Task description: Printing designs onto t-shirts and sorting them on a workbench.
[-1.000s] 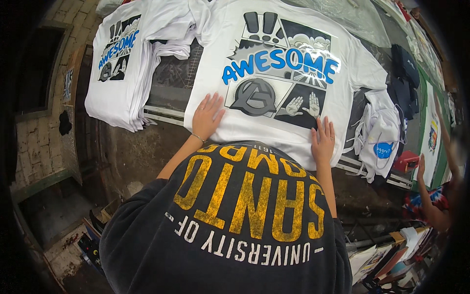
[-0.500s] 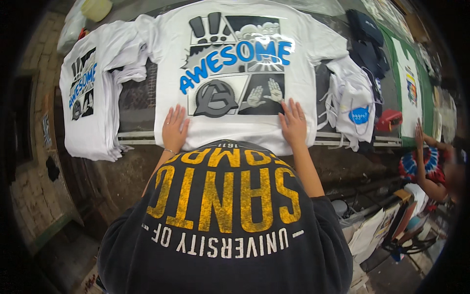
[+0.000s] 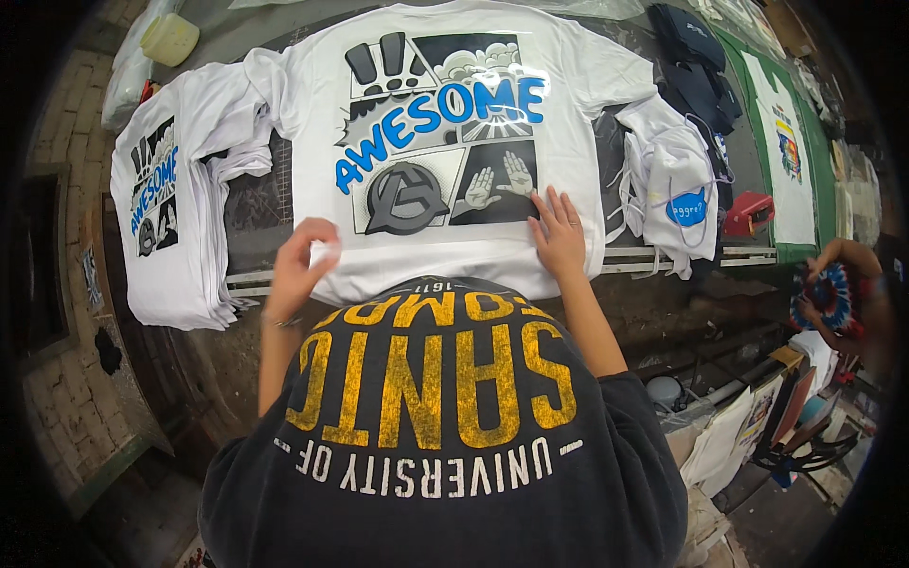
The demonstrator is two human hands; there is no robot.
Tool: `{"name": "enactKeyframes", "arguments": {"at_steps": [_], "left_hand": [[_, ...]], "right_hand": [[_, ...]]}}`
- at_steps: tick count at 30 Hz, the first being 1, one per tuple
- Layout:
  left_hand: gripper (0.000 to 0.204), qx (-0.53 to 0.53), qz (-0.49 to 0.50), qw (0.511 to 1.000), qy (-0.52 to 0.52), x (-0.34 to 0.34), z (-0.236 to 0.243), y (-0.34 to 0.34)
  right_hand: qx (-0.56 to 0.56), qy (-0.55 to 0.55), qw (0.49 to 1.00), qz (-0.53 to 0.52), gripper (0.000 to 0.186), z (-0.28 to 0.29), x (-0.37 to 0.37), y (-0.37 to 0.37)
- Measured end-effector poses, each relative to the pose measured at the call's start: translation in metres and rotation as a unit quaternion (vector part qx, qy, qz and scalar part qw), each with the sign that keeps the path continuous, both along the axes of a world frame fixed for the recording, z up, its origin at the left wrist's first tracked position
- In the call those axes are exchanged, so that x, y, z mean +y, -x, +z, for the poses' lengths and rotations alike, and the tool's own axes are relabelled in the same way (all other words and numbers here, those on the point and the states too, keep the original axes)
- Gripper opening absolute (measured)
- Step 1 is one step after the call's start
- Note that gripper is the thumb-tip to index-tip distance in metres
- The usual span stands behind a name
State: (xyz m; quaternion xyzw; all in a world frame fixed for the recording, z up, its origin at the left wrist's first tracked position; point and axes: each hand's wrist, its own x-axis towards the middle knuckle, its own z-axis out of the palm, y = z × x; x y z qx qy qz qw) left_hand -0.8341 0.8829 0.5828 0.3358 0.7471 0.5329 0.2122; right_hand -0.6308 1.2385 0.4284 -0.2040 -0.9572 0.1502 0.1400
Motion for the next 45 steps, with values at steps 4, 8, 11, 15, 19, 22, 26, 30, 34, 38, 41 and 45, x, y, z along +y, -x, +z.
{"name": "enactKeyframes", "arguments": {"at_steps": [4, 8, 11, 15, 19, 22, 26, 30, 34, 38, 41, 45], "left_hand": [[0.023, -0.027, -0.555, 0.808, -0.198, 0.010, 0.098, -0.019], [0.022, -0.071, -0.532, 0.823, -0.187, 0.024, 0.123, -0.024], [0.023, -0.007, -0.532, 0.826, -0.185, 0.024, 0.119, -0.018], [0.021, -0.014, -0.525, 0.845, -0.105, 0.021, 0.118, -0.012], [0.019, 0.026, -0.523, 0.848, -0.084, 0.026, 0.125, -0.010], [0.017, 0.084, -0.534, 0.838, -0.073, 0.029, 0.131, -0.010], [0.019, 0.168, -0.521, 0.830, -0.103, 0.031, 0.132, -0.014], [0.017, 0.284, -0.458, 0.831, -0.138, 0.031, 0.130, -0.020], [0.015, 0.367, -0.379, 0.836, -0.153, 0.039, 0.130, -0.035], [0.012, 0.320, -0.357, 0.865, -0.151, 0.053, 0.128, -0.034], [0.012, 0.173, -0.344, 0.908, -0.163, 0.062, 0.119, -0.020], [0.019, 0.003, -0.158, 0.982, -0.101, 0.080, 0.092, -0.013]], "right_hand": [[-0.003, 0.003, 1.000, 0.007, 0.042, 0.001, 0.000, 0.000], [-0.004, 0.008, 1.000, 0.011, 0.042, 0.001, 0.000, 0.001], [0.002, 0.009, 1.000, 0.012, 0.042, 0.001, 0.000, 0.001], [-0.006, 0.005, 1.000, 0.004, 0.043, 0.001, 0.000, 0.000], [-0.008, 0.004, 1.000, 0.004, 0.043, 0.001, 0.000, 0.001], [-0.007, 0.007, 1.000, 0.004, 0.043, 0.002, 0.000, 0.001], [-0.004, 0.014, 1.000, 0.007, 0.043, 0.004, -0.001, 0.000], [-0.014, 0.010, 1.000, -0.002, 0.041, 0.004, -0.002, 0.001], [-0.003, 0.015, 1.000, -0.002, 0.042, 0.002, 0.000, 0.002], [-0.002, 0.005, 1.000, -0.006, 0.044, 0.002, 0.000, 0.001], [0.018, 0.008, 1.000, -0.012, 0.049, 0.006, 0.004, -0.001], [0.193, 0.177, 0.960, -0.095, 0.049, 0.019, 0.035, -0.019]]}}
